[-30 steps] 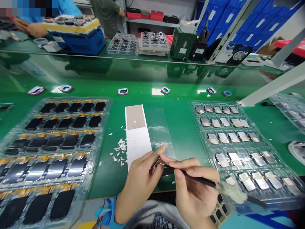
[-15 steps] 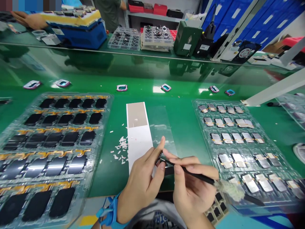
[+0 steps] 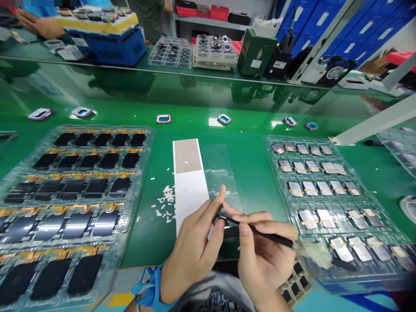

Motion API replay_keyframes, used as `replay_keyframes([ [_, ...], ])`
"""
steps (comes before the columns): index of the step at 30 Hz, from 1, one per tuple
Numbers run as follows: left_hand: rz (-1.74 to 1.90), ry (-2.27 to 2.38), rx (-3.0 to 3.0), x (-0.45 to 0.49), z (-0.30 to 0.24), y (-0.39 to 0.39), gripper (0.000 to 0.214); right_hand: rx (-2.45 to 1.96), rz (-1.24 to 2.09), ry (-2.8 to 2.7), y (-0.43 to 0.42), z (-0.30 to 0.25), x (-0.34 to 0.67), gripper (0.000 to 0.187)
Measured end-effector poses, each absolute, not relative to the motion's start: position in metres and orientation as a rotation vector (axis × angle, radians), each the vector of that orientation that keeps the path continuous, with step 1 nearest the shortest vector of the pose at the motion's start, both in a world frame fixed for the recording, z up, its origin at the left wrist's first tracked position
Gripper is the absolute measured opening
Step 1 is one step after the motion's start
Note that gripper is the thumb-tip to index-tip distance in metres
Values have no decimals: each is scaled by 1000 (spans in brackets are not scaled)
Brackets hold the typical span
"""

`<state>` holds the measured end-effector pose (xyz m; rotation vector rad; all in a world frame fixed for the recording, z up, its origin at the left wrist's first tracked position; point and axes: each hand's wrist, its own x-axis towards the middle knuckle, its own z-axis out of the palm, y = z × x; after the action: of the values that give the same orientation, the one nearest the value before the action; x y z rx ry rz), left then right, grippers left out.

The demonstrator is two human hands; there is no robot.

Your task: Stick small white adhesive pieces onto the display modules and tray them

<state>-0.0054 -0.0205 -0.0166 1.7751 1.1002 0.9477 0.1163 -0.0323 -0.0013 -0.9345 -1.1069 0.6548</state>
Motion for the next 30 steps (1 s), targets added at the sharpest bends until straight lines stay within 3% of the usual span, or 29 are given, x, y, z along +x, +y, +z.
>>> replay_keyframes([
  [30,956,1093,1818,-5,-17,-19,54,-903,609,-1192,-32,-4,120,24],
])
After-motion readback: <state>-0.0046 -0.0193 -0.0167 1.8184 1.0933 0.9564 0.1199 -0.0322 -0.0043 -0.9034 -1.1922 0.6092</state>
